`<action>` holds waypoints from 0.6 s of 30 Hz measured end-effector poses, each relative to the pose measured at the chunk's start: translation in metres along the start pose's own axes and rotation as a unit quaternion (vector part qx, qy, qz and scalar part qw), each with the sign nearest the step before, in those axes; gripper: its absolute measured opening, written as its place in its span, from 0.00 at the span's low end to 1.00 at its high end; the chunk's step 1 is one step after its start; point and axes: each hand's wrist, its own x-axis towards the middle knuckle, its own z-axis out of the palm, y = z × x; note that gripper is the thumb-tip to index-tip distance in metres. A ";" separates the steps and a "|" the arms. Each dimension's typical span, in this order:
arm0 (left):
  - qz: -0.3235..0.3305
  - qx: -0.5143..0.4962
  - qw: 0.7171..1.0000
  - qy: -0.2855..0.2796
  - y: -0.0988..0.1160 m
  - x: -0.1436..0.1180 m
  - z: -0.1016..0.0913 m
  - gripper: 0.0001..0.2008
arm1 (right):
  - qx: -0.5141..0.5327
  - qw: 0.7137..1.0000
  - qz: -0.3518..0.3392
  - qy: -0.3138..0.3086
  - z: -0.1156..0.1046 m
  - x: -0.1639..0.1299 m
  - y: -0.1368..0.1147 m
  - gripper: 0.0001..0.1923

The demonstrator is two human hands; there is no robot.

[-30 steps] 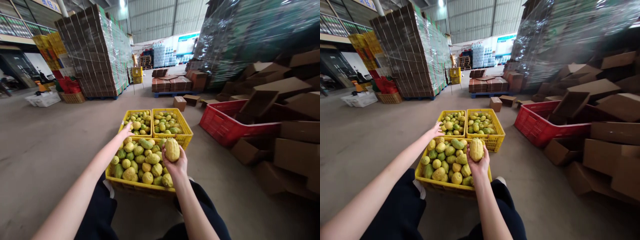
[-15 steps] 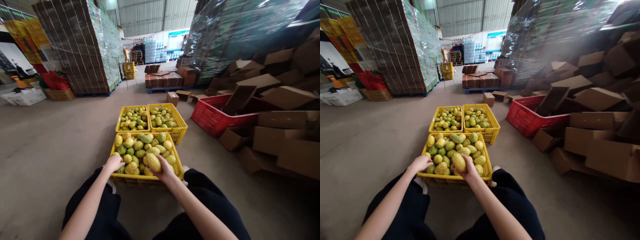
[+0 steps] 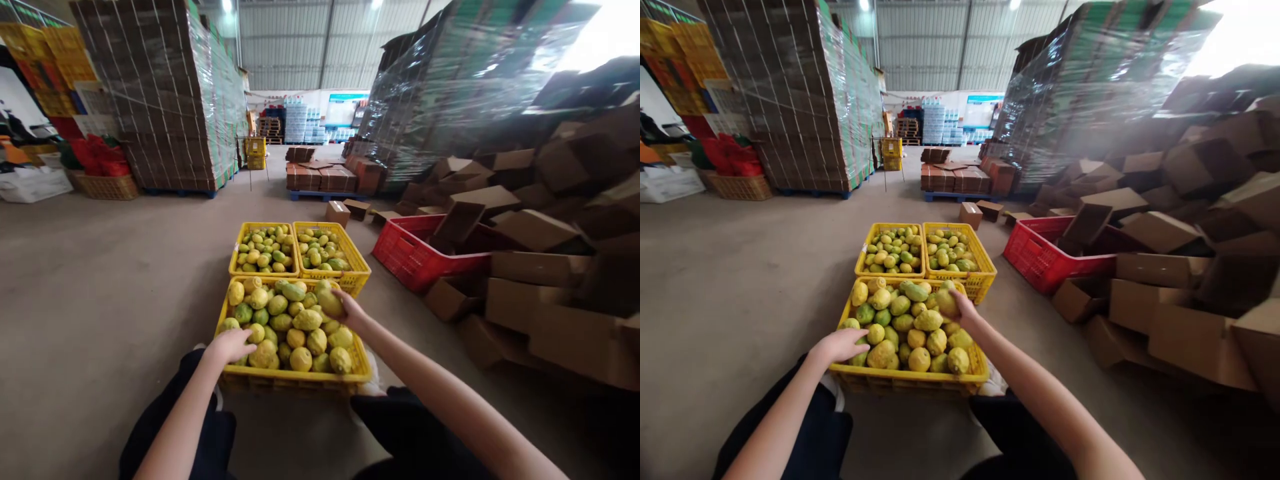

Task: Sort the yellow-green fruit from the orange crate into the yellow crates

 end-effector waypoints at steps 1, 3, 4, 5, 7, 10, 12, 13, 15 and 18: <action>0.000 -0.002 1.000 0.000 0.000 0.001 0.000 0.31 | -0.021 0.999 -0.022 0.017 0.011 0.014 -0.020 0.17; -0.001 -0.006 1.000 0.002 0.000 0.004 0.001 0.30 | -0.065 0.995 -0.060 0.046 0.031 0.039 -0.054 0.19; -0.002 -0.006 1.000 0.003 -0.001 0.005 0.002 0.30 | -0.092 0.991 -0.075 0.059 0.037 0.049 -0.065 0.20; -0.005 -0.005 1.000 0.004 -0.002 0.006 0.002 0.30 | -0.118 0.986 -0.089 0.072 0.041 0.057 -0.072 0.20; -0.012 -0.001 1.000 0.005 -0.003 0.007 0.002 0.29 | -0.174 0.975 -0.110 0.088 0.041 0.067 -0.072 0.17; -0.017 0.002 1.000 0.009 -0.004 0.006 0.000 0.28 | -0.266 0.953 -0.118 0.089 0.025 0.073 -0.047 0.11; -0.016 0.004 1.000 0.007 -0.003 0.005 -0.001 0.29 | -0.328 0.935 -0.107 0.084 0.008 0.073 -0.023 0.07; -0.015 0.005 1.000 0.003 -0.002 0.004 -0.001 0.29 | -0.356 0.925 -0.100 0.082 -0.002 0.073 -0.012 0.06; -0.016 0.008 1.000 -0.010 -0.001 0.004 -0.001 0.29 | -0.407 0.905 -0.089 0.082 -0.019 0.074 0.006 0.06; -0.031 -0.003 0.999 -0.025 0.002 0.004 -0.001 0.29 | -0.466 0.875 -0.093 0.087 -0.034 0.080 0.020 0.11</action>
